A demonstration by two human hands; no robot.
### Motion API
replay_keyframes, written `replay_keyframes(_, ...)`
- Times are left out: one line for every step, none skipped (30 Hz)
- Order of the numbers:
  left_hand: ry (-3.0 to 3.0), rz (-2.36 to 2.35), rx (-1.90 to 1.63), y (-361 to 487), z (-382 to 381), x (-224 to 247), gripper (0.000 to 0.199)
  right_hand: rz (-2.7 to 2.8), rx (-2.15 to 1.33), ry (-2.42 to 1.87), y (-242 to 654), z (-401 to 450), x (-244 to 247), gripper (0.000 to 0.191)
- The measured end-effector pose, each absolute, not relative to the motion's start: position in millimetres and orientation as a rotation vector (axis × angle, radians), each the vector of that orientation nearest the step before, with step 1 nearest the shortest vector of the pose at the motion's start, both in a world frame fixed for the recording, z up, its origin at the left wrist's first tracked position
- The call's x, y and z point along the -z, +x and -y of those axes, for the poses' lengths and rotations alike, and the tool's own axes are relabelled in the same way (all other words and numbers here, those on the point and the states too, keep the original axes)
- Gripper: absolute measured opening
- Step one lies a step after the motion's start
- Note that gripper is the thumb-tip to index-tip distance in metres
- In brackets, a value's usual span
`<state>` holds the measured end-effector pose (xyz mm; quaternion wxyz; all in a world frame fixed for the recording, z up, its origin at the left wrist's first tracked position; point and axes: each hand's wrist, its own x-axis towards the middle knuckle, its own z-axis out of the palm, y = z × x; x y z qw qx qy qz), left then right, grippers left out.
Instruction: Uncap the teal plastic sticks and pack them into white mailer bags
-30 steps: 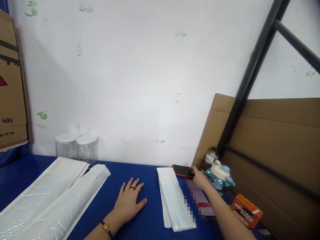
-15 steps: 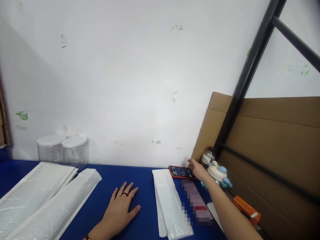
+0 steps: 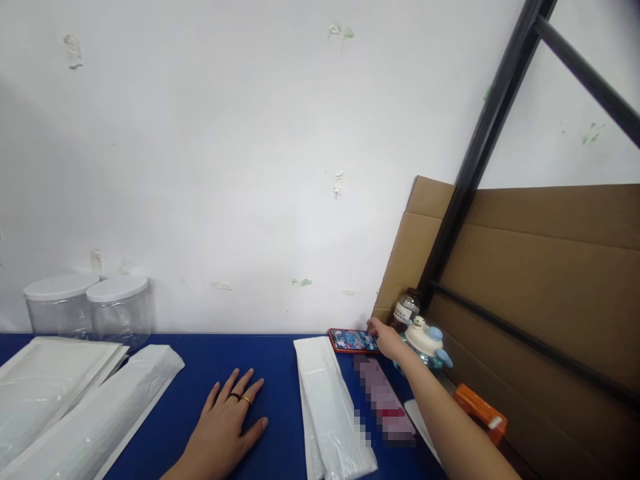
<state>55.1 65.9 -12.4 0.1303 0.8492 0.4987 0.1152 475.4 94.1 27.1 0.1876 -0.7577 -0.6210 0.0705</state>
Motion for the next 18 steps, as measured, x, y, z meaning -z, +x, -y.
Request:
replay_keyframes(2.468, -1.451, -0.336, 54.9, -65.9, 12.9, 0.060, 1.742, -0.198, -2.144, 474.6, -93.5, -25.3, 0.056)
replay_keyframes(2.468, -1.454, -0.339, 54.9, -65.9, 13.3, 0.060, 1.737, -0.197, -2.154, 473.9, -93.0, -23.5, 0.056)
replay_keyframes(2.468, -1.454, -0.342, 54.8, -65.8, 13.6, 0.060, 1.733, -0.196, -2.163, 473.3, -92.7, -21.8, 0.057)
replay_keyframes(2.468, -1.452, -0.345, 54.8, -65.7, 13.8, 0.060, 1.729, -0.194, -2.171, 472.6, -92.5, -20.1, 0.057)
replay_keyframes(2.468, -1.451, -0.349, 54.8, -65.5, 14.0, 0.060, 1.725, -0.190, -2.179, 472.0, -92.5, -18.5, 0.057)
replay_keyframes(2.469, -1.449, -0.352, 54.8, -65.4, 14.1, 0.060, 1.722, -0.187, -2.188, 471.2, -92.6, -17.3, 0.056)
replay_keyframes(2.469, -1.446, -0.354, 54.8, -65.2, 14.1, 0.060, 1.721, -0.184, -2.194, 470.4, -92.9, -16.3, 0.055)
replay_keyframes(2.469, -1.443, -0.353, 54.7, -65.0, 13.9, 0.060, 1.723, -0.182, -2.199, 469.3, -93.1, -15.9, 0.054)
replay_keyframes(2.468, -1.440, -0.354, 54.7, -64.7, 13.6, 0.060, 1.726, -0.181, -2.201, 468.2, -93.5, -16.0, 0.053)
replay_keyframes(2.468, -1.437, -0.357, 54.6, -64.5, 13.2, 0.060, 1.732, -0.181, -2.200, 467.0, -93.8, -16.7, 0.053)
replay_keyframes(2.466, -1.436, -0.360, 54.6, -64.2, 12.7, 0.060, 1.737, -0.180, -2.197, 465.8, -94.2, -17.9, 0.053)
replay_keyframes(2.465, -1.436, -0.360, 54.5, -64.0, 12.4, 0.060, 1.742, -0.178, -2.192, 464.7, -94.7, -19.4, 0.054)
replay_keyframes(2.464, -1.439, -0.360, 54.5, -63.8, 12.1, 0.060, 1.745, -0.175, -2.186, 463.7, -95.3, -20.9, 0.055)
replay_keyframes(2.463, -1.441, -0.360, 54.5, -63.7, 12.1, 0.060, 1.745, -0.171, -2.182, 462.9, -95.9, -22.1, 0.056)
replay_keyframes(2.464, -1.442, -0.361, 54.5, -63.7, 12.3, 0.060, 1.739, -0.166, -2.184, 462.2, -96.5, -22.7, 0.056)
replay_keyframes(2.467, -1.441, -0.363, 54.5, -63.8, 12.7, 0.060, 1.727, -0.162, -2.194, 461.6, -97.0, -22.4, 0.056)
replay_keyframes(2.469, -1.439, -0.367, 54.5, -63.8, 13.3, 0.060, 1.711, -0.162, -2.212, 460.9, -97.3, -21.3, 0.055)
replay_keyframes(2.470, -1.436, -0.370, 54.5, -63.9, 13.8, 0.060, 1.692, -0.167, -2.234, 460.0, -97.4, -19.4, 0.054)
